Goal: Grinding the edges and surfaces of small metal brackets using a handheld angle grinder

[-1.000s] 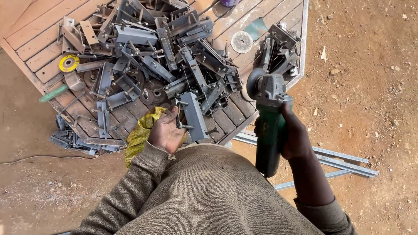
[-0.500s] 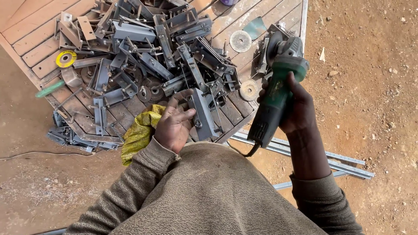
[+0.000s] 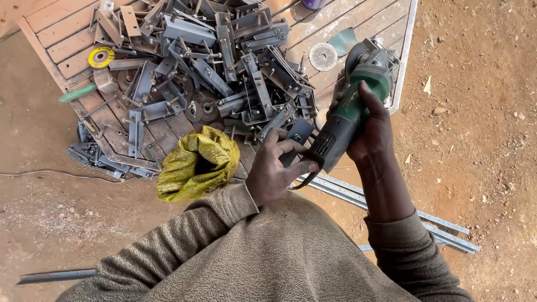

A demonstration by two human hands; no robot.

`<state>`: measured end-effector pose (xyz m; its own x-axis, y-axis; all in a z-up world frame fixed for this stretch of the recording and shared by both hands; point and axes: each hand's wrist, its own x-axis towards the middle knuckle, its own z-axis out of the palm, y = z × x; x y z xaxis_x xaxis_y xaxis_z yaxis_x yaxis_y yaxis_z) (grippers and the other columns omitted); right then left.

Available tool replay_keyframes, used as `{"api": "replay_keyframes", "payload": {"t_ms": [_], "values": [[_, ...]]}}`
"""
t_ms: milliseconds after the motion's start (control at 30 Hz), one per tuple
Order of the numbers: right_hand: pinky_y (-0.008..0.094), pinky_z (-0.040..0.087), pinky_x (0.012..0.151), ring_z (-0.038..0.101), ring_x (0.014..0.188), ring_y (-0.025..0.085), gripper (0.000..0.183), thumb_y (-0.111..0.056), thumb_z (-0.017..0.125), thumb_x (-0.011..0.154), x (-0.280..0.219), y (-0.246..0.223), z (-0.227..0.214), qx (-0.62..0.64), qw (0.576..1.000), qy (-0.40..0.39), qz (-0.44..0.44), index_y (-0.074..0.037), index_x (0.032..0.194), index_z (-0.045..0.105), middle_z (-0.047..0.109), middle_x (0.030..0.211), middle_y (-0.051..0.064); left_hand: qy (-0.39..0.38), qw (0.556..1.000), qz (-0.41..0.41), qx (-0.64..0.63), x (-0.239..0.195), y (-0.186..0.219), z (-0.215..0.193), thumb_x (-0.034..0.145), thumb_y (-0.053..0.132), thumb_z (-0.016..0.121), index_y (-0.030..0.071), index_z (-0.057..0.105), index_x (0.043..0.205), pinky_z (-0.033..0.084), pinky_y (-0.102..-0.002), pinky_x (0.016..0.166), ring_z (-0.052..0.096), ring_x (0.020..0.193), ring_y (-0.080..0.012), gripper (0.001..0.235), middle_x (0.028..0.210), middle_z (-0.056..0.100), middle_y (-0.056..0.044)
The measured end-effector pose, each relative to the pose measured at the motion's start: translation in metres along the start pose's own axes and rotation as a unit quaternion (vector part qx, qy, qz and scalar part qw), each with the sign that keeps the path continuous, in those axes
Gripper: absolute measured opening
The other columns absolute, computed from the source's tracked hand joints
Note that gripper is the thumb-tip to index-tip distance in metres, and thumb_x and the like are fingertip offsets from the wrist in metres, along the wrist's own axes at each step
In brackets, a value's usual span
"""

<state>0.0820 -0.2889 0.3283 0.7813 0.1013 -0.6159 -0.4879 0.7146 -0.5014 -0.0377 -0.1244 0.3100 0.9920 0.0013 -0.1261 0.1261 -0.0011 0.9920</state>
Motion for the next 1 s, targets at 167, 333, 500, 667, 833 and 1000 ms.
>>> {"api": "replay_keyframes", "payload": {"t_ms": [167,333,500,667,833,1000], "values": [[0.045,0.062,0.088,0.072,0.088,0.028,0.049,-0.012,0.078,0.082,0.005,0.0,-0.016,-0.006,1.0,-0.005,0.001,0.001,0.119,0.049,0.064,0.099,0.017,0.028,0.999,-0.013,0.018,-0.004,-0.023,0.014,0.087,0.017,0.077,-0.003,0.071,0.1,0.058,-0.044,0.096,0.06,0.112,-0.0393,0.025,0.116,0.049,-0.021],[0.05,0.055,0.099,0.072,0.098,0.035,0.043,-0.016,0.066,0.08,-0.007,-0.001,-0.034,0.011,0.999,-0.044,0.011,-0.003,0.12,0.061,0.07,0.11,0.019,0.035,0.998,-0.048,-0.013,-0.01,-0.017,0.025,0.09,0.014,0.07,-0.006,0.068,0.103,0.057,-0.045,0.098,0.059,0.116,-0.0414,0.023,0.119,0.05,-0.022],[0.057,0.038,0.118,0.058,0.128,0.041,0.07,-0.053,0.066,0.088,0.031,0.014,-0.104,0.056,0.939,-0.336,0.043,0.0,0.134,0.059,0.062,0.133,0.025,-0.015,0.995,-0.064,-0.073,-0.011,-0.033,0.042,0.092,0.011,0.067,-0.005,0.065,0.107,0.053,-0.047,0.103,0.056,0.117,-0.0376,0.023,0.119,0.046,-0.02],[0.045,0.055,0.089,0.066,0.088,0.027,0.071,-0.055,0.062,0.089,0.038,0.007,-0.11,-0.124,0.93,-0.347,0.009,-0.002,0.137,0.054,0.06,0.094,0.016,-0.027,0.994,-0.101,-0.043,-0.017,-0.059,0.044,0.091,0.011,0.065,0.001,0.07,0.109,0.053,-0.045,0.1,0.059,0.115,-0.0347,0.021,0.114,0.05,-0.015],[0.045,0.055,0.098,0.07,0.105,0.033,0.07,-0.054,0.05,0.097,0.036,0.022,-0.147,-0.111,0.962,-0.246,0.041,0.004,0.138,0.054,0.069,0.108,0.022,0.058,0.985,-0.146,-0.077,-0.014,-0.064,0.024,0.093,0.02,0.067,0.003,0.066,0.11,0.051,-0.04,0.096,0.058,0.106,-0.0288,0.024,0.107,0.052,-0.014],[0.042,0.054,0.086,0.061,0.096,0.029,0.073,-0.047,0.05,0.1,0.049,0.024,-0.175,0.061,0.962,-0.249,0.09,0.008,0.148,0.04,0.056,0.115,0.019,0.329,0.84,-0.248,-0.353,-0.024,-0.093,-0.013,0.085,0.023,0.084,0.016,0.038,0.118,0.046,-0.042,0.088,0.054,0.098,-0.021,0.057,0.104,0.055,-0.009]]}}
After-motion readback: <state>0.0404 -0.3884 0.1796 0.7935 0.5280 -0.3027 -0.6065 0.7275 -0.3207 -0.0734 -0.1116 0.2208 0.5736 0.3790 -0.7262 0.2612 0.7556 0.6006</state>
